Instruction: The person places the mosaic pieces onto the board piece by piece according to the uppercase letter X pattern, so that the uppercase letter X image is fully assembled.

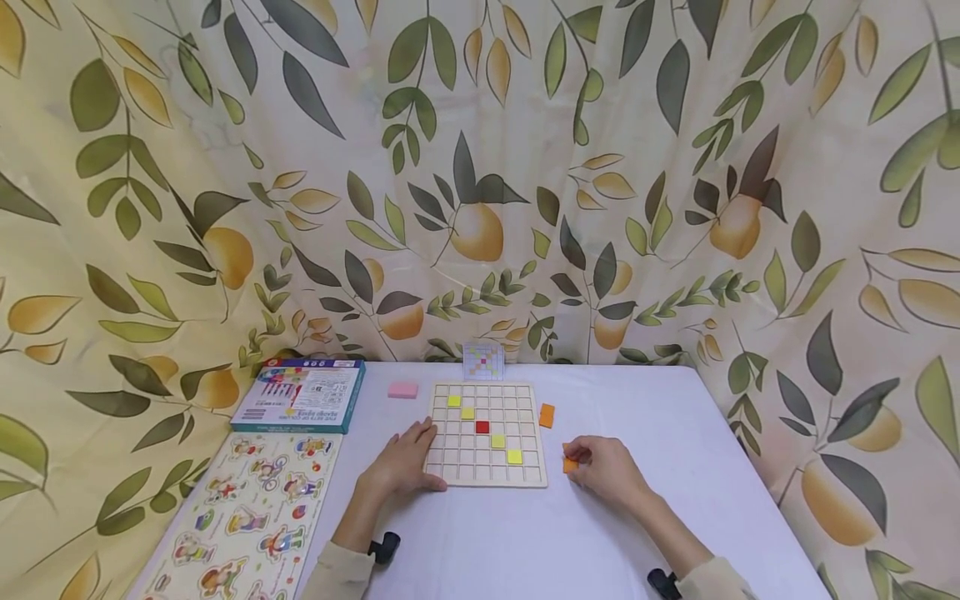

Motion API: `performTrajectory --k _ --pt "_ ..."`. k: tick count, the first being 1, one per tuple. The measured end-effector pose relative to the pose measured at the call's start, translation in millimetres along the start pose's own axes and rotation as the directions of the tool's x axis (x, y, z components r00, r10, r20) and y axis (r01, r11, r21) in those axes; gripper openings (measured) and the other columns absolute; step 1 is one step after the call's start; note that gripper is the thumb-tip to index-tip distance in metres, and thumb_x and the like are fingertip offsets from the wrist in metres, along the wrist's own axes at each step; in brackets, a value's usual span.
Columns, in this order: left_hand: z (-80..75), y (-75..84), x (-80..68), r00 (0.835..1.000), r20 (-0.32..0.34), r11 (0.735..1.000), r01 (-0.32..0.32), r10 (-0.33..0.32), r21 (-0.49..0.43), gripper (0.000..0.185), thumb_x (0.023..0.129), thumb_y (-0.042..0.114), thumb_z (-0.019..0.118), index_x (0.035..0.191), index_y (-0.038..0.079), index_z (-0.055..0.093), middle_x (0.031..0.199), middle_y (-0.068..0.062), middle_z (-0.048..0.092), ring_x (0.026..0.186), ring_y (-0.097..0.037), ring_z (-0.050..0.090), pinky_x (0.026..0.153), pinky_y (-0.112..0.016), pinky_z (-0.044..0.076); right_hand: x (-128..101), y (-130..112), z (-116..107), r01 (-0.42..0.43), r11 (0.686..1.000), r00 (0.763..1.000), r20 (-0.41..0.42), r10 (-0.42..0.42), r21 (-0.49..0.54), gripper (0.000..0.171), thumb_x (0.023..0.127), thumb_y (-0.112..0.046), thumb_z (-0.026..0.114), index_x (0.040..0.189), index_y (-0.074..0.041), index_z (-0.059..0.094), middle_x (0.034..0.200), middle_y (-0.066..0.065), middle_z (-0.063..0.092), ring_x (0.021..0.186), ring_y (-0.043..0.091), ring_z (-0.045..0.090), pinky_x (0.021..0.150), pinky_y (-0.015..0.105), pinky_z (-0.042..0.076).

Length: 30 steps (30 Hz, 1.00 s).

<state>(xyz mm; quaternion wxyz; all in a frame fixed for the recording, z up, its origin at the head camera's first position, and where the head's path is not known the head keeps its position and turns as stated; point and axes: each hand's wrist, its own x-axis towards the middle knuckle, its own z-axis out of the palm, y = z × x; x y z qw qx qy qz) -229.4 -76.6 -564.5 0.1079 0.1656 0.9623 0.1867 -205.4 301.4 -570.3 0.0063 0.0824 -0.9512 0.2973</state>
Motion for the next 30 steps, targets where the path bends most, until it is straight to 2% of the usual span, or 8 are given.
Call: performTrajectory --k 10,16,22,30 --pt "-1.8 1.2 -2.2 1.000 0.015 0.999 0.016 -0.015 -0.036 0.107 0.076 0.049 0.091 0.158 0.003 0.041 0.168 -0.016 0.032 0.156 -0.035 0.028 0.126 -0.059 0.023 7 -4 0 0.001 1.000 0.999 0.045 -0.001 0.014 0.041 0.070 0.004 0.084 0.107 -0.009 0.076 0.091 -0.006 0.072 0.083 0.012 0.064 0.071 0.025 0.055" --pt "-2.2 0.9 -1.4 1.000 0.013 1.000 0.014 -0.013 -0.024 0.108 0.075 0.050 0.091 0.159 0.003 0.041 0.168 -0.015 0.032 0.156 -0.035 0.028 0.125 -0.059 0.024 16 -7 -1 -0.011 1.000 0.999 0.036 0.011 0.012 0.042 0.074 0.000 0.085 0.114 -0.009 0.074 0.091 -0.005 0.070 0.083 0.013 0.063 0.073 0.027 0.057" --pt "-1.0 -1.1 1.4 1.000 0.010 1.000 0.018 -0.017 -0.019 0.108 0.075 0.051 0.091 0.159 0.005 0.041 0.169 -0.014 0.032 0.156 -0.034 0.028 0.126 -0.059 0.024 32 -14 0 0.045 0.999 0.999 0.001 -0.045 0.026 0.042 0.078 -0.001 0.086 0.118 -0.007 0.074 0.093 -0.004 0.072 0.086 0.015 0.068 0.079 0.031 0.060" --pt "-2.5 0.5 1.4 1.000 0.007 0.999 0.018 -0.018 -0.032 0.107 0.075 0.047 0.093 0.158 0.004 0.042 0.168 -0.014 0.032 0.156 -0.035 0.028 0.125 -0.060 0.024 62 -25 8 0.112 0.991 0.994 -0.029 -0.110 0.080 0.043 0.079 -0.006 0.088 0.119 -0.004 0.073 0.094 -0.002 0.073 0.085 0.017 0.069 0.074 0.026 0.058"
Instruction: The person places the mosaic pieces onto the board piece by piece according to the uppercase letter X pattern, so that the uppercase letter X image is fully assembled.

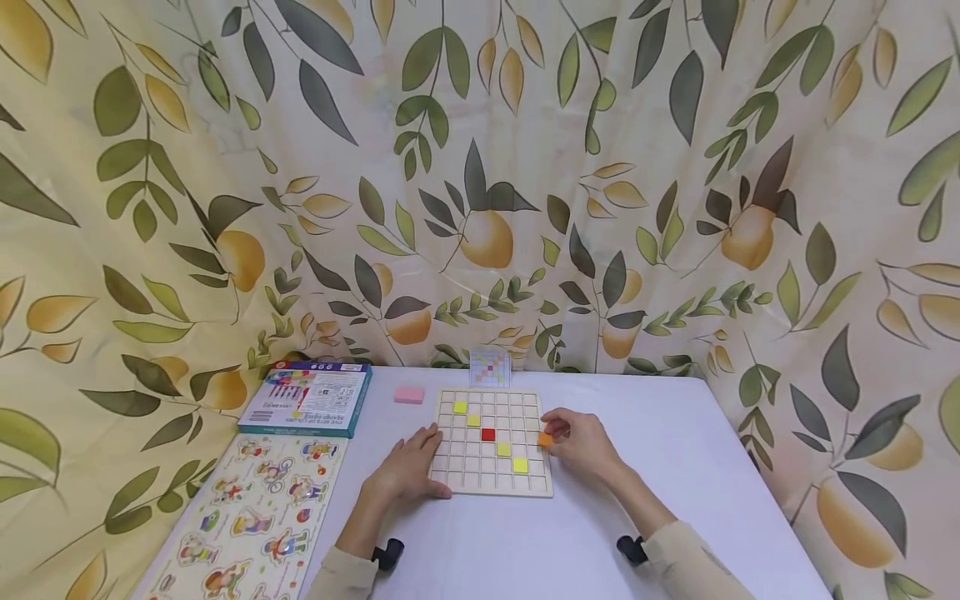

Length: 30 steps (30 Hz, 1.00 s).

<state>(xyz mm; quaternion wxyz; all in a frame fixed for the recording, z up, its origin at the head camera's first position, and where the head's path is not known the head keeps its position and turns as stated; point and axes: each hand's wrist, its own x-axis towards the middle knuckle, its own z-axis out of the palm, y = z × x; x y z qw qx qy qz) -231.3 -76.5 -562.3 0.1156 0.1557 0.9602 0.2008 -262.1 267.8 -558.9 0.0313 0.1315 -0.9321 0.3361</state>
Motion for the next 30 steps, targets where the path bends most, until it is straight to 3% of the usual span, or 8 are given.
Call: performTrajectory --k 11,25,30 --pt "-0.6 0.0 -1.9 1.000 -0.004 1.000 -0.002 0.002 0.009 0.107 0.076 0.048 0.092 0.159 0.004 0.041 0.169 -0.015 0.032 0.156 -0.035 0.028 0.125 -0.060 0.024 41 2 15 0.024 1.000 1.000 0.001 -0.024 0.008 0.042 0.082 -0.008 0.087 0.121 -0.003 0.072 0.097 0.001 0.075 0.087 0.019 0.069 0.079 0.033 0.060" --pt "-0.7 1.8 -3.1 1.000 0.000 1.000 -0.005 0.005 0.025 0.108 0.076 0.050 0.091 0.159 0.004 0.040 0.169 -0.014 0.032 0.156 -0.034 0.028 0.125 -0.060 0.025 72 -1 34 -0.089 0.992 0.995 0.051 0.085 0.088 0.048 0.080 -0.001 0.079 0.127 -0.006 0.068 0.104 0.002 0.073 0.097 0.021 0.066 0.092 0.044 0.057" --pt "0.6 -1.1 -1.0 1.000 -0.004 1.000 -0.005 0.005 0.015 0.109 0.074 0.050 0.092 0.159 0.004 0.041 0.169 -0.014 0.032 0.156 -0.033 0.028 0.126 -0.058 0.024 82 -3 38 -0.076 0.997 0.996 0.048 0.074 0.027 0.043 0.080 -0.002 0.079 0.122 -0.008 0.072 0.100 -0.002 0.075 0.095 0.018 0.069 0.091 0.045 0.058"
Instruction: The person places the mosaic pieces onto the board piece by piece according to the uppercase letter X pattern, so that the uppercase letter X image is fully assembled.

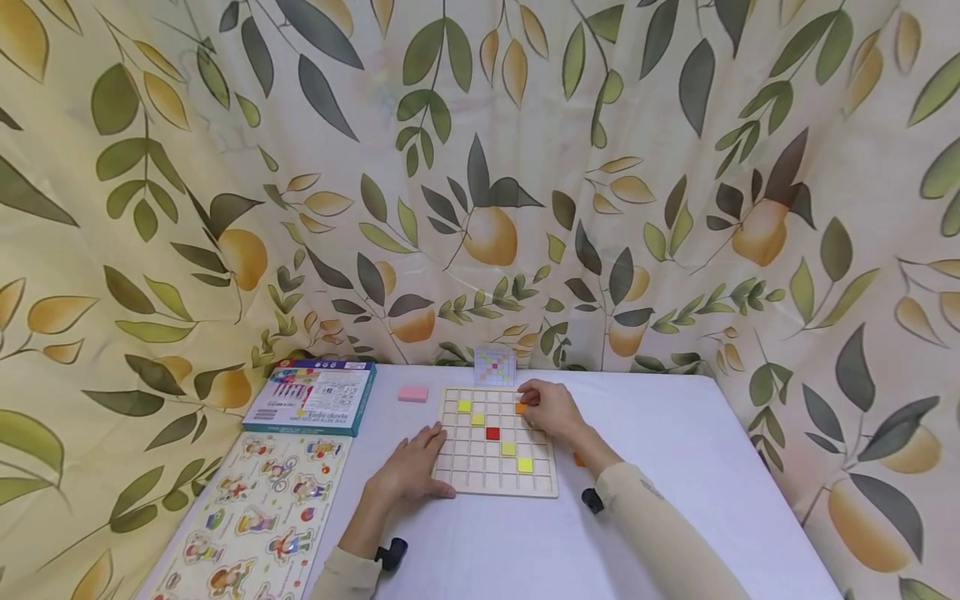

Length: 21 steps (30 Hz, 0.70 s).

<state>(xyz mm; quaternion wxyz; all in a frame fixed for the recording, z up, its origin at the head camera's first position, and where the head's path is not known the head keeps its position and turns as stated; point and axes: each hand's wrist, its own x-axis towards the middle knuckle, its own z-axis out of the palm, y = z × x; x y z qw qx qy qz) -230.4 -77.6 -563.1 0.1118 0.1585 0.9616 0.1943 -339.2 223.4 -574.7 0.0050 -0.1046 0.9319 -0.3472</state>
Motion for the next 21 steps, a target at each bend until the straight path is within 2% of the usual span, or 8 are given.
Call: performTrajectory --k 8,14,21 --pt "1.8 -0.1 0.6 1.000 0.000 1.000 -0.003 0.003 -0.012 0.109 0.074 0.049 0.092 0.159 0.004 0.041 0.169 -0.014 0.032 0.156 -0.034 0.028 0.126 -0.058 0.024 -7 1 -3 0.002 1.000 1.000 -0.018 -0.002 0.014 0.034 0.087 -0.004 0.078 0.120 -0.006 0.073 0.105 0.001 0.077 0.098 0.020 0.070 0.091 0.045 0.059" --pt "0.8 1.3 -1.8 1.000 -0.003 1.000 0.002 -0.002 -0.004 0.109 0.074 0.048 0.093 0.159 0.004 0.041 0.169 -0.014 0.032 0.156 -0.033 0.028 0.126 -0.059 0.025 -22 5 -12 0.023 1.000 0.997 -0.068 -0.022 0.018 0.028 0.091 -0.006 0.076 0.119 -0.005 0.074 0.107 0.005 0.076 0.097 0.022 0.070 0.087 0.043 0.060" --pt "0.9 0.7 -0.8 1.000 -0.006 1.000 -0.003 0.003 -0.009 0.109 0.074 0.048 0.093 0.159 0.004 0.041 0.169 -0.014 0.032 0.156 -0.034 0.028 0.125 -0.060 0.024 -47 11 -29 -0.017 1.000 0.997 -0.081 0.015 -0.025 0.024 0.091 -0.009 0.077 0.115 -0.008 0.076 0.104 0.003 0.075 0.095 0.022 0.070 0.083 0.040 0.061"
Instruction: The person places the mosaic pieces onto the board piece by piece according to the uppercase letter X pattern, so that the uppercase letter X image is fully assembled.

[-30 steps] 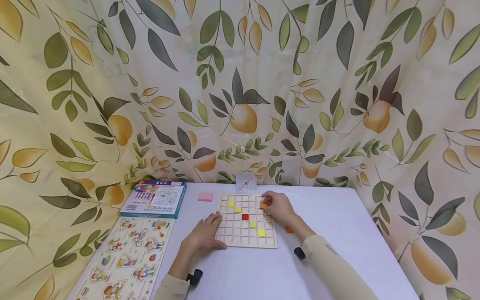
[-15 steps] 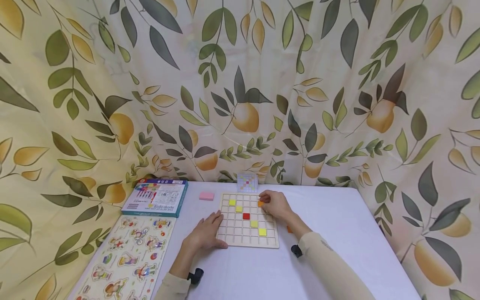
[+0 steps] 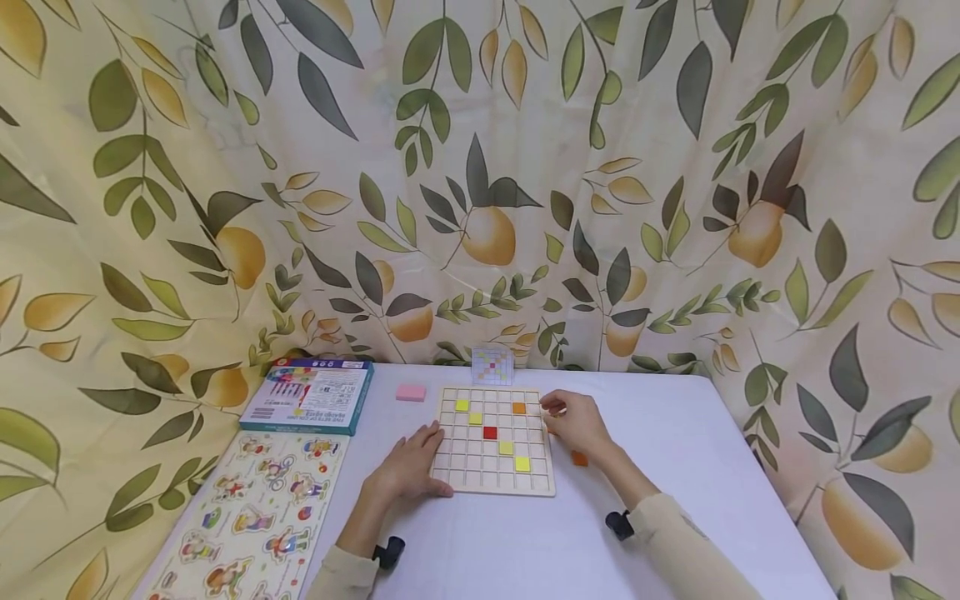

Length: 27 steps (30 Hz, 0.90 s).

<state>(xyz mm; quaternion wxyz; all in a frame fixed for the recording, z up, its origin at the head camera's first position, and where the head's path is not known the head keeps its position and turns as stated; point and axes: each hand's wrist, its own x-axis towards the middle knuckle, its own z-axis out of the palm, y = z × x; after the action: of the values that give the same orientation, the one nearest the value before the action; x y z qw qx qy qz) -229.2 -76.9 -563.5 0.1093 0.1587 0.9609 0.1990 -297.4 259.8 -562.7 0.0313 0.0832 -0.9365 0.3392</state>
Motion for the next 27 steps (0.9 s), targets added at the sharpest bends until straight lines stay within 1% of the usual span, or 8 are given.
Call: performTrajectory --k 5,10,11,16,21,27 --pt "-1.7 0.1 0.3 1.000 0.007 1.000 0.003 -0.003 -0.005 0.108 0.075 0.048 0.092 0.159 0.003 0.040 0.169 -0.014 0.031 0.157 -0.034 0.027 0.126 -0.060 0.023 -20 9 -11 -0.026 1.000 0.999 0.046 0.026 -0.006 0.024 0.089 -0.008 0.078 0.113 -0.007 0.076 0.103 0.003 0.075 0.092 0.021 0.069 0.079 0.038 0.061" --pt "-3.3 0.1 0.1 1.000 0.003 1.000 0.003 -0.003 -0.003 0.107 0.076 0.048 0.092 0.159 0.003 0.041 0.169 -0.014 0.031 0.157 -0.034 0.027 0.126 -0.059 0.024 -40 18 -17 -0.026 0.999 0.998 0.053 0.029 -0.041 0.025 0.087 -0.008 0.081 0.111 -0.009 0.076 0.102 -0.001 0.075 0.092 0.017 0.068 0.080 0.037 0.060" --pt "-3.6 0.3 -0.2 1.000 0.001 1.000 0.001 -0.001 -0.004 0.107 0.075 0.048 0.092 0.158 0.003 0.041 0.169 -0.014 0.032 0.156 -0.034 0.027 0.126 -0.060 0.024 -44 20 -17 -0.017 0.998 0.998 0.055 0.020 -0.053 0.025 0.087 -0.008 0.081 0.111 -0.009 0.076 0.103 -0.001 0.075 0.092 0.017 0.068 0.081 0.038 0.060" --pt "-4.3 1.3 -0.4 1.000 0.004 1.000 -0.004 0.004 -0.008 0.107 0.074 0.047 0.093 0.158 0.002 0.042 0.168 -0.015 0.032 0.156 -0.035 0.028 0.125 -0.060 0.025 -63 27 -20 -0.022 0.996 0.997 0.072 0.028 -0.088 0.025 0.086 -0.009 0.083 0.111 -0.011 0.076 0.104 -0.003 0.075 0.097 0.018 0.068 0.085 0.042 0.059" --pt "-3.5 1.3 -0.9 1.000 0.004 1.000 -0.007 0.007 -0.006 0.107 0.075 0.047 0.093 0.158 0.002 0.042 0.168 -0.016 0.033 0.156 -0.035 0.029 0.125 -0.059 0.025 -73 32 -24 -0.017 0.995 0.997 0.076 0.025 -0.101 0.029 0.085 -0.006 0.081 0.113 -0.011 0.076 0.108 -0.002 0.075 0.101 0.020 0.068 0.089 0.045 0.058" --pt "-1.8 1.5 -1.5 1.000 0.007 1.000 -0.005 0.005 -0.009 0.107 0.075 0.047 0.092 0.158 0.002 0.042 0.168 -0.015 0.032 0.156 -0.035 0.028 0.125 -0.059 0.025 -79 35 -26 0.023 0.993 0.997 0.073 -0.015 -0.116 0.033 0.083 -0.002 0.080 0.115 -0.007 0.074 0.106 0.000 0.075 0.096 0.018 0.068 0.085 0.042 0.059"
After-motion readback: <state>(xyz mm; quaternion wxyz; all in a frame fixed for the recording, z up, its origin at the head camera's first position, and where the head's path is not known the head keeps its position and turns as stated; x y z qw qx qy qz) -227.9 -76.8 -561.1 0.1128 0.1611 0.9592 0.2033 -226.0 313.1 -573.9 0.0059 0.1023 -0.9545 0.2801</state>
